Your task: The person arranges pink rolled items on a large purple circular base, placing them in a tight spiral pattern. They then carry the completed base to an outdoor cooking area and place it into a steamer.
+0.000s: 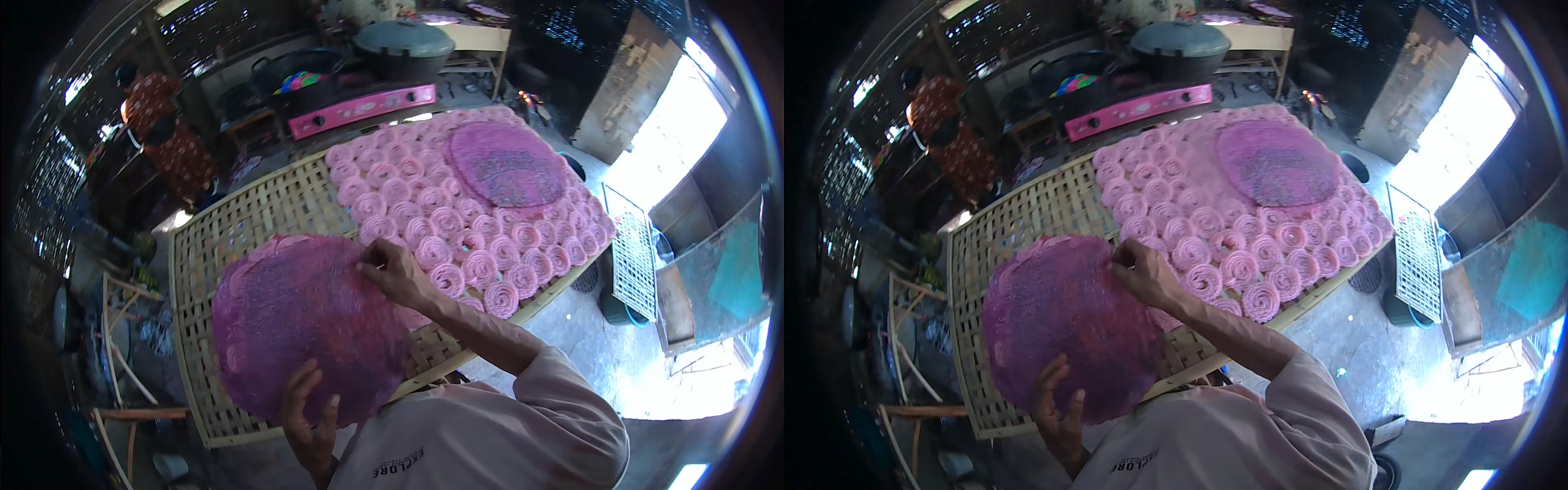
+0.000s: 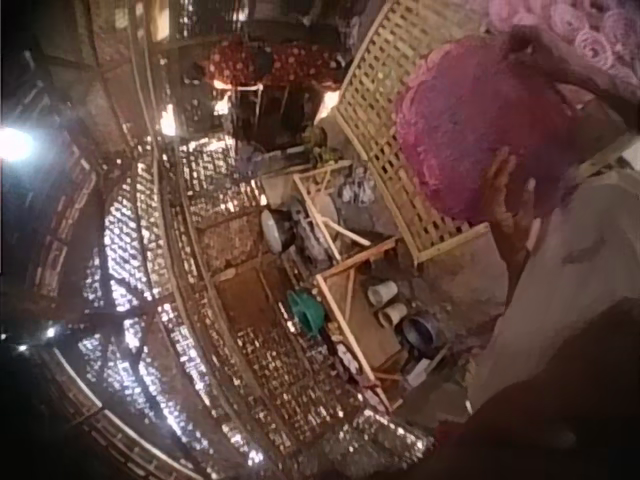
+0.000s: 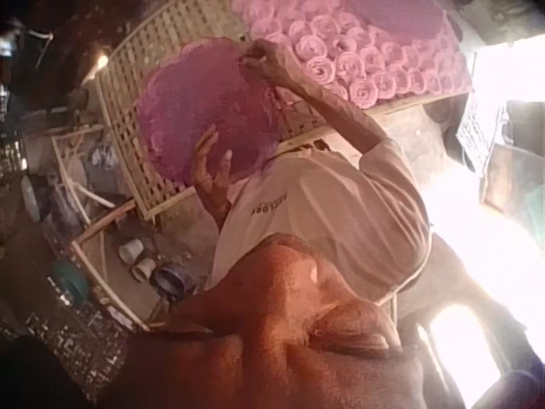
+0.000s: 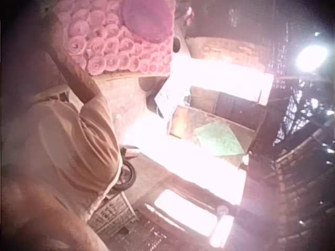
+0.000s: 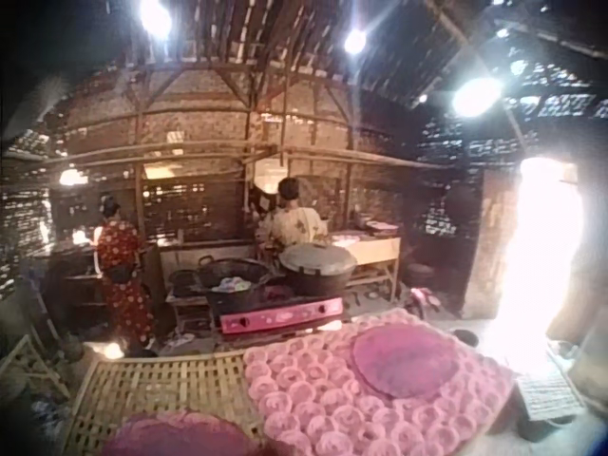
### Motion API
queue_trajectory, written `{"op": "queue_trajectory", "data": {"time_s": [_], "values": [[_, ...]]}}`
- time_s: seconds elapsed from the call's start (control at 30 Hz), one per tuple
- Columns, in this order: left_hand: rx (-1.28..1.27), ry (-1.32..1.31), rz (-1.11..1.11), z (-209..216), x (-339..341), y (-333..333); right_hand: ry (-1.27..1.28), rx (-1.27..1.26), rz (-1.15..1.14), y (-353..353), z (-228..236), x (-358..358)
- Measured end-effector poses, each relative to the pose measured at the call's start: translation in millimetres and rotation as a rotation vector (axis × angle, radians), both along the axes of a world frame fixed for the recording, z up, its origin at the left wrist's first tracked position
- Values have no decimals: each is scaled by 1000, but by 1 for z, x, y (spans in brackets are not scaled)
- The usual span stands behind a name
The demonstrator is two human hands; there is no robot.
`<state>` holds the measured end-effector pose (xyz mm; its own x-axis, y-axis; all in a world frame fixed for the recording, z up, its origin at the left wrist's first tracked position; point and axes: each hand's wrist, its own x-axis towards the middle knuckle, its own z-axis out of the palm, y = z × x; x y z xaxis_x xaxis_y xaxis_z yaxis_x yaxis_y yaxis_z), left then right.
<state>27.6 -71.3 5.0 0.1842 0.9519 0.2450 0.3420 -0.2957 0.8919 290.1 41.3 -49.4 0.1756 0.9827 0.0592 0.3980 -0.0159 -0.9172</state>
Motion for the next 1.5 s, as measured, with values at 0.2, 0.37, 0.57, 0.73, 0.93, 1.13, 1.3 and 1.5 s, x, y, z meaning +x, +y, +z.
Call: {"op": "queue_trajectory", "data": {"time_s": [0.2, 0.37, 0.57, 0.73, 0.93, 1.13, 1.3, 1.5], "values": [[58, -2, 65, -9, -13, 4, 143, 109, -347, 12, 62, 114], [89, 105, 42, -7, -13, 21, 48, 572, -709, -16, 15, 290], [157, 322, 60, -5, -2, 55, -63, 349, -989, -24, -50, 404], [298, 576, 39, -33, 14, 103, -481, 337, -1196, -33, -69, 467], [439, 834, -39, -59, 32, 106, -739, 502, -1026, -30, -32, 390], [389, 849, -76, -42, 48, 93, -325, 453, -218, -74, -20, 150], [280, 623, -221, -17, 68, 73, 548, -272, 244, -120, 3, 7], [353, 517, -587, -32, 41, 58, 1018, -433, 2, -120, -18, -51]]}}
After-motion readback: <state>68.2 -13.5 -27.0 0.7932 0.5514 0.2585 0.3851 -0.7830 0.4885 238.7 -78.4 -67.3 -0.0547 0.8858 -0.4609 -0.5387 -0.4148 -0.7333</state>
